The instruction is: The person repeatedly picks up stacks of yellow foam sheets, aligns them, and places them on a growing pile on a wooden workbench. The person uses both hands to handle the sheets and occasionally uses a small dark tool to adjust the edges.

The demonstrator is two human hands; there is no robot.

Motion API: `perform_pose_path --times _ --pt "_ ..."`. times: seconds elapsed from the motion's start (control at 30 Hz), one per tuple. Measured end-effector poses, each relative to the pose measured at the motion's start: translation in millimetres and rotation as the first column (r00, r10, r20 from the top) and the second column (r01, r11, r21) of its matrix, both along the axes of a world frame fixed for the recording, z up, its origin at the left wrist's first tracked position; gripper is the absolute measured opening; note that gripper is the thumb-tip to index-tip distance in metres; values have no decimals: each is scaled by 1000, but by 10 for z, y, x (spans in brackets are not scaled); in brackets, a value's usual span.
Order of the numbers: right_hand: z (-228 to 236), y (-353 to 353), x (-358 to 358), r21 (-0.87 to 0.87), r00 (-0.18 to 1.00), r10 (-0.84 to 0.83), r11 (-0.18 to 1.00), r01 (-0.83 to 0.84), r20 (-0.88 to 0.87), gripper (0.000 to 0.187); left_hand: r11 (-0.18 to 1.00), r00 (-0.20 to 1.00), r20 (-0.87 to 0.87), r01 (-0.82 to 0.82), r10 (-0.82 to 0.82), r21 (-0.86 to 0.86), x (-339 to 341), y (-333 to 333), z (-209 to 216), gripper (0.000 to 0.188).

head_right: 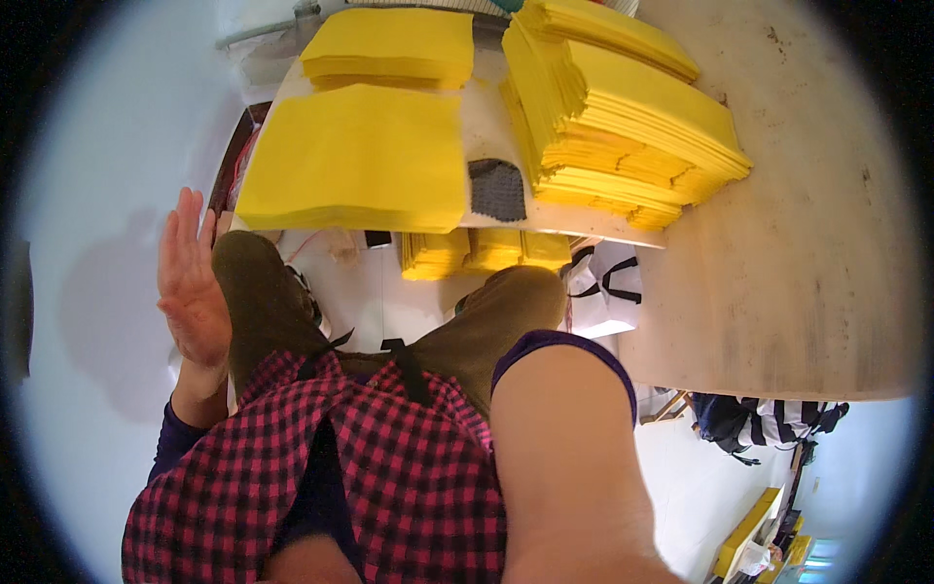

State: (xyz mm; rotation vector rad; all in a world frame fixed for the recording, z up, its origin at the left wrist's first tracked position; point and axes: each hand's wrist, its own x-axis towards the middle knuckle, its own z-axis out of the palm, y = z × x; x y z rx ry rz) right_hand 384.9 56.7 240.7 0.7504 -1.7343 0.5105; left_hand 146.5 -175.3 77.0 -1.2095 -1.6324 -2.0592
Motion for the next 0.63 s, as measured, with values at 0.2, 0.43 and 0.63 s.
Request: perform_pose_path --times 0.2,0.43,0.63 --pt "5 -51 17 12 1000 -10 1000 10 17 25 999 1000 3 -31 31 20 65 22 121 89" --pt "50 -152 -8 23 999 -8 1000 7 48 23 1000 997 76 -22 22 6 76 43 11 87" --pt "46 -228 -125 46 997 21 999 -24 68 22 997 987 157 41 -30 -65 -131 -78 -350 77"
